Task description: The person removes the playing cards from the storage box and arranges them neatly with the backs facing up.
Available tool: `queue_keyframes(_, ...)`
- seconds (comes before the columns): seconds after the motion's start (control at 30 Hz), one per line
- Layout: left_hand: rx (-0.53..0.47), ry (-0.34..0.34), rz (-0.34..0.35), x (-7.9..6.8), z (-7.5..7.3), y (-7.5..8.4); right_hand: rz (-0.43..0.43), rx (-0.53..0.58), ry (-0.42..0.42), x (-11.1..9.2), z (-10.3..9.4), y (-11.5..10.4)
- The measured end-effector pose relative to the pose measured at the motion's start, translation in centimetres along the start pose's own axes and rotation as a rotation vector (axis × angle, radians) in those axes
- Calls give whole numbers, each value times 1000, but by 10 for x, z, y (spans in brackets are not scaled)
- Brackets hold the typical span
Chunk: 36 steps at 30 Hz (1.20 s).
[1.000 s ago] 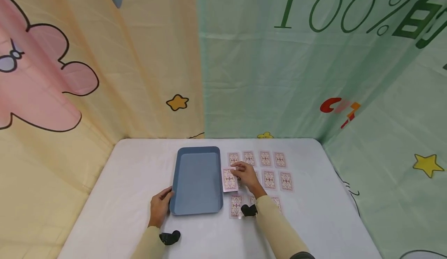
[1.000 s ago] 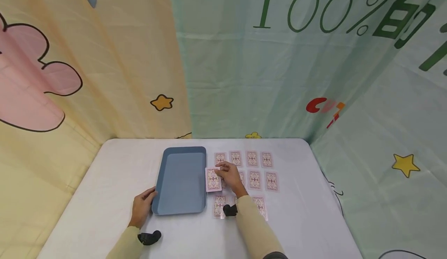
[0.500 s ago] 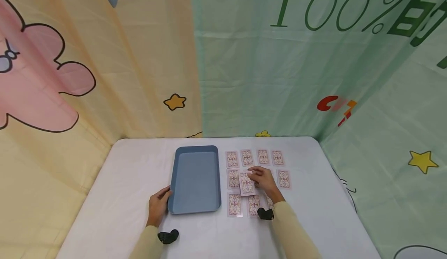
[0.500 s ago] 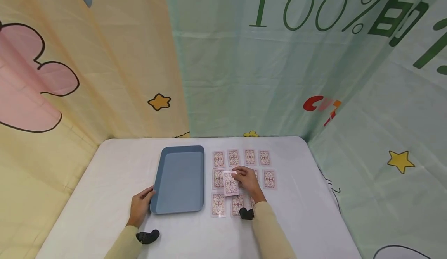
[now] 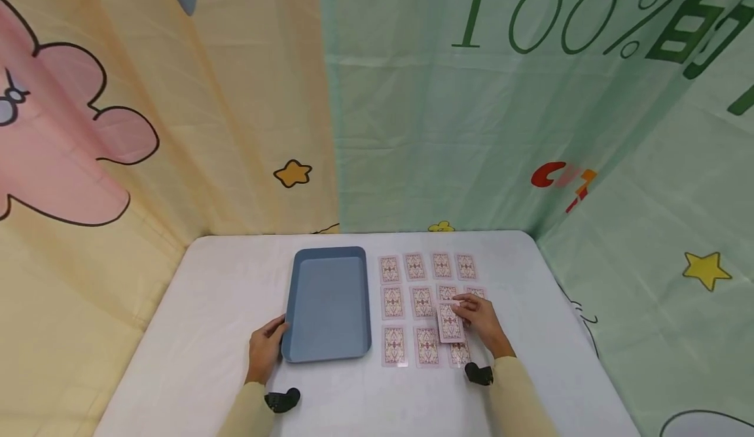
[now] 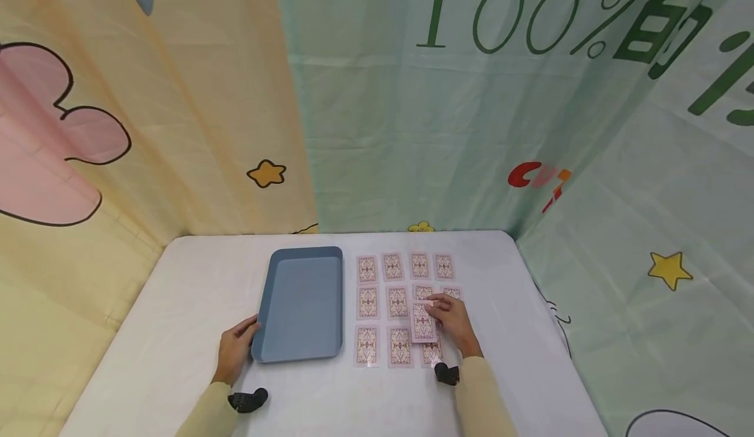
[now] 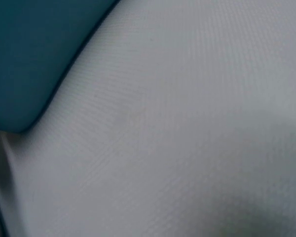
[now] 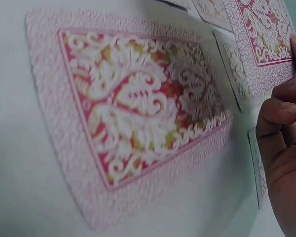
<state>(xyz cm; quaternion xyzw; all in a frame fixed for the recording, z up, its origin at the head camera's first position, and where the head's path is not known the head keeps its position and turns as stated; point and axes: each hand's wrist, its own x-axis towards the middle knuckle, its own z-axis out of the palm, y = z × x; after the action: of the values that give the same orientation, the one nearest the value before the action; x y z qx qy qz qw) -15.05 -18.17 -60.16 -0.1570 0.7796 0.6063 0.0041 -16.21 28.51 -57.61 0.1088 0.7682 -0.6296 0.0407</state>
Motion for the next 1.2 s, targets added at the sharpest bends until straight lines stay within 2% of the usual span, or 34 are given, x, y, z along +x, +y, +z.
queue_keyframes(0.23,18,19,22,0,0,1,51,-13,77,-15,-25,10)
queue_keyframes(0.43,13,-7,6,0,-1,1,109,-37,133,-25,-46,20)
queue_keyframes(0.6,5,-19,-17,0,-2,0,146,-61,159,-33,-57,22)
queue_keyframes(0.8,2,-24,-19,0,-2,0,129,-126,173,-38,-62,26)
queue_keyframes(0.97,16,-14,-14,-1,-3,0,115,-223,152,-36,-62,32)
queue_keyframes(1.2,35,-14,5,1,-1,-1,36,-452,169,-36,-60,32)
